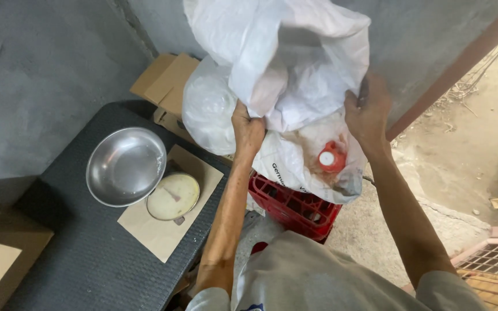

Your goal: Scooping white powdery substance from a large sack, weighing it in a bowl on a mechanical scale, and transferring it into plastic bags.

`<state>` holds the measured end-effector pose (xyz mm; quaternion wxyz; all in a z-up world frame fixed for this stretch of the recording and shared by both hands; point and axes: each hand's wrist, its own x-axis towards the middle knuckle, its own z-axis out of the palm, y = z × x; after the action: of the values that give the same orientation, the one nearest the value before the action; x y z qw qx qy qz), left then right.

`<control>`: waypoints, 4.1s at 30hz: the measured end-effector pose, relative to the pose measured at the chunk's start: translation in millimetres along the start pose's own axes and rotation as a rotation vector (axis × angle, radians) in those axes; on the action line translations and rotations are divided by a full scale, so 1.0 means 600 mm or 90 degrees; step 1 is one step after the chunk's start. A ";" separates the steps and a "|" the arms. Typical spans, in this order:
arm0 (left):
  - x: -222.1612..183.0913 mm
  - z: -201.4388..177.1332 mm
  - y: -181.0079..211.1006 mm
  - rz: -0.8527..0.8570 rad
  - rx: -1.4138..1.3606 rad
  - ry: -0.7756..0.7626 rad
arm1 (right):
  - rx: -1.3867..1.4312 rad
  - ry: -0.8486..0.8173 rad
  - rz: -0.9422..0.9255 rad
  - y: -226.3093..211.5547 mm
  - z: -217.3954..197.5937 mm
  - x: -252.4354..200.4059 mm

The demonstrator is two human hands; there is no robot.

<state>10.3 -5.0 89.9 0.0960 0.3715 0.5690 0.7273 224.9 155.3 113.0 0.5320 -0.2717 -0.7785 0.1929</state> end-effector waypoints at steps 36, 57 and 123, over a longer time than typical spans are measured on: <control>-0.082 0.124 0.044 0.179 0.193 0.084 | 0.724 0.025 0.151 -0.079 0.013 -0.026; 0.183 -0.170 0.043 0.168 -0.057 0.308 | 0.144 -0.193 -0.470 -0.292 0.210 0.172; 0.595 -0.643 -0.205 -0.304 -0.007 0.439 | -0.057 -0.281 0.032 -0.029 0.512 -0.038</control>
<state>-526.9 -55.2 103.7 0.0674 -0.0367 0.6341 0.7695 -59.3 124.1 -3.6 0.3313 -0.2658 -0.8767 0.2260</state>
